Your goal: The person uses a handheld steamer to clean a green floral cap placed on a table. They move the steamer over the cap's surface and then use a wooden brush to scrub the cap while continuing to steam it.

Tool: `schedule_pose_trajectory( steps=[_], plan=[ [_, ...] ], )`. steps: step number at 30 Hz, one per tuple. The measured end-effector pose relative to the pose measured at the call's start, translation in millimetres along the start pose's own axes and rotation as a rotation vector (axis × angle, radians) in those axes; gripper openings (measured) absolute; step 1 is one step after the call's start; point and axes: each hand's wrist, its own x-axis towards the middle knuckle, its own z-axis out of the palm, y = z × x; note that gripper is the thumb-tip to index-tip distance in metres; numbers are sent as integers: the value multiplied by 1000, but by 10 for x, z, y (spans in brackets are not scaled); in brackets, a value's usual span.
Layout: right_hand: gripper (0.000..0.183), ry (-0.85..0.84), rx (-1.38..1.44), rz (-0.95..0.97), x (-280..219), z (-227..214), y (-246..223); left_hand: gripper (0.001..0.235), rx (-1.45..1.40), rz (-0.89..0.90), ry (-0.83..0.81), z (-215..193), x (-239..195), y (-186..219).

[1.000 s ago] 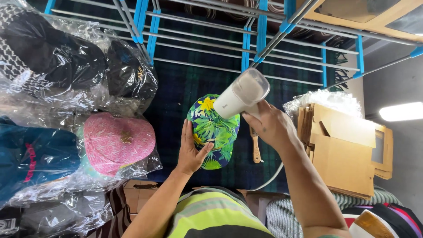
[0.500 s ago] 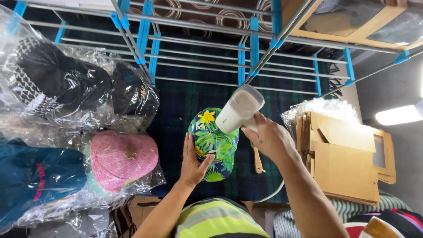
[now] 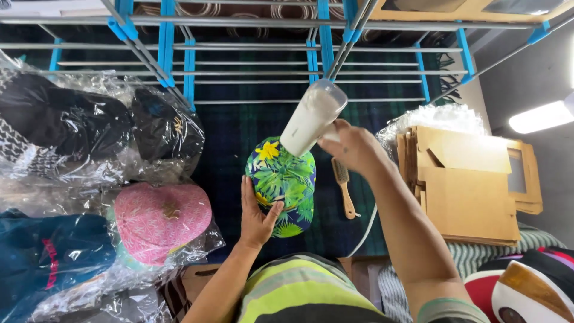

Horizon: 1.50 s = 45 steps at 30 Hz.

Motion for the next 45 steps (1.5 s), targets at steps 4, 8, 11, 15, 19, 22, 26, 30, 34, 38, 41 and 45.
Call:
schedule_pose_trajectory(
  steps=[4,8,11,15,19,22,26,30,34,38,41,45],
  plan=[
    [68,-105,430,259,335,-11,486,112,26,-32,-18,-38,-4,40],
    [59,-247,804,440,174,317,1028,110,24,-49,-40,-72,-12,91],
    [41,-177,961,484,-259,586,1121,112,25,-73,-39,-84,-16,103],
    [40,-12,884,492,-753,540,820,113,12,-103,-40,-115,10,132],
    [41,231,535,74,-844,126,238,113,13,-104,-52,-154,30,153],
    [45,291,234,-209,-550,-11,50,100,134,-38,-80,-260,345,318],
    [52,111,319,-147,117,33,244,73,91,-115,-265,-372,963,498],
    [77,-171,653,273,496,136,720,71,-23,-184,-380,-302,1452,395],
    [70,-254,854,443,224,636,1194,59,11,-264,-452,-330,1524,670],
    [57,-203,1082,655,-349,1075,1276,49,-122,-299,-456,-274,1666,575],
    [52,-76,1216,662,-746,1485,1256,44,-199,-288,-477,-278,1768,607],
    [34,282,1140,464,-1316,1504,759,42,-167,-276,-465,-225,1795,456]
  ],
)
